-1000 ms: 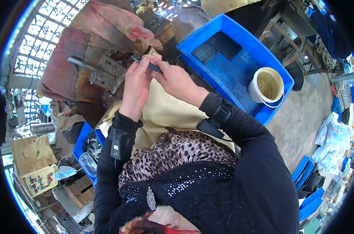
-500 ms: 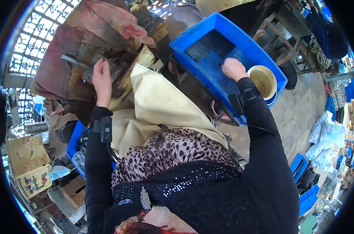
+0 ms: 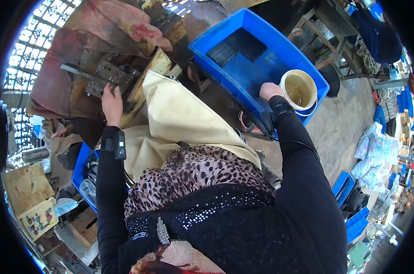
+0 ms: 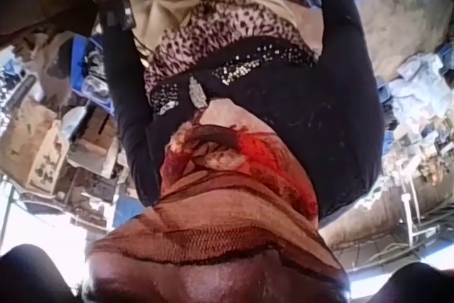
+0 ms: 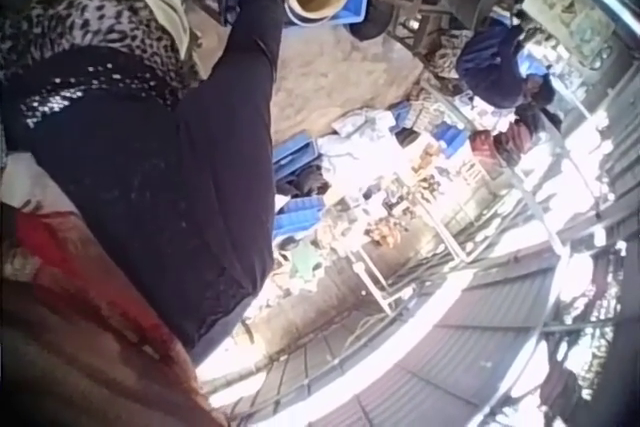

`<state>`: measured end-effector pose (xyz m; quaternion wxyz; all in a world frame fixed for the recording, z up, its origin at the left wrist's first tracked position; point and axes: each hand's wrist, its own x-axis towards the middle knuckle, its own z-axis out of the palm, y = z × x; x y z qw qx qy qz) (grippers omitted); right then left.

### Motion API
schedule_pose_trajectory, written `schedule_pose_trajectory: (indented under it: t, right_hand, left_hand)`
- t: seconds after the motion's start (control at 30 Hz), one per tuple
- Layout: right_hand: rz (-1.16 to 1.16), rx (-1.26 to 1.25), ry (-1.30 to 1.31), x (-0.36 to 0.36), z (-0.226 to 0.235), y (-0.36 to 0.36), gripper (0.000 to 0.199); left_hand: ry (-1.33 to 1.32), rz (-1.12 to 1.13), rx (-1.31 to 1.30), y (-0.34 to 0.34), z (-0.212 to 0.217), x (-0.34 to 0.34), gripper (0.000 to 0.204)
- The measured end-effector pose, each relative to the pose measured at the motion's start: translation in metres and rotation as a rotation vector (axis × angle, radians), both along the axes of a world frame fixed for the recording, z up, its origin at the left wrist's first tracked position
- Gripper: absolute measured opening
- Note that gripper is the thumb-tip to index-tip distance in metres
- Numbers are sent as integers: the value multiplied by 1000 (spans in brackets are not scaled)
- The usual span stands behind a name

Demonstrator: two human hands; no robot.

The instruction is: The person picks up metal pieces from a blue bin, processes them in a machine, and dips them into a bucket of liquid before placing them into another blue bin. They also pick up and inspect a pair of glasses.

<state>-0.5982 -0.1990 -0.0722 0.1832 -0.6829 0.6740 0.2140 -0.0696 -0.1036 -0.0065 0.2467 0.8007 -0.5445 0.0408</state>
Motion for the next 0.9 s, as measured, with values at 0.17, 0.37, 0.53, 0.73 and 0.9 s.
schedule_pose_trajectory:
  t: [0.17, 0.37, 0.53, 0.73, 0.9]
  right_hand:
    - [-30, -261, -216, -41, 38, -18, 37]
    - [-357, -421, -115, -123, 94, -17, 43]
    - [-286, -109, -49, -146, 38, -13, 38]
    - [-593, 8, -91, -147, 8, -15, 37]
    - [-1032, 85, -571, -143, 47, 5, 29]
  left_hand:
    - [28, 16, 4, 2, -1, 3, 45]
    - [35, 14, -11, 4, -3, 4, 45]
    - [1, 13, 19, 3, -5, 7, 43]
    - [-2, 17, 48, 3, -5, 7, 41]
    - [21, 32, 84, 4, -1, 3, 39]
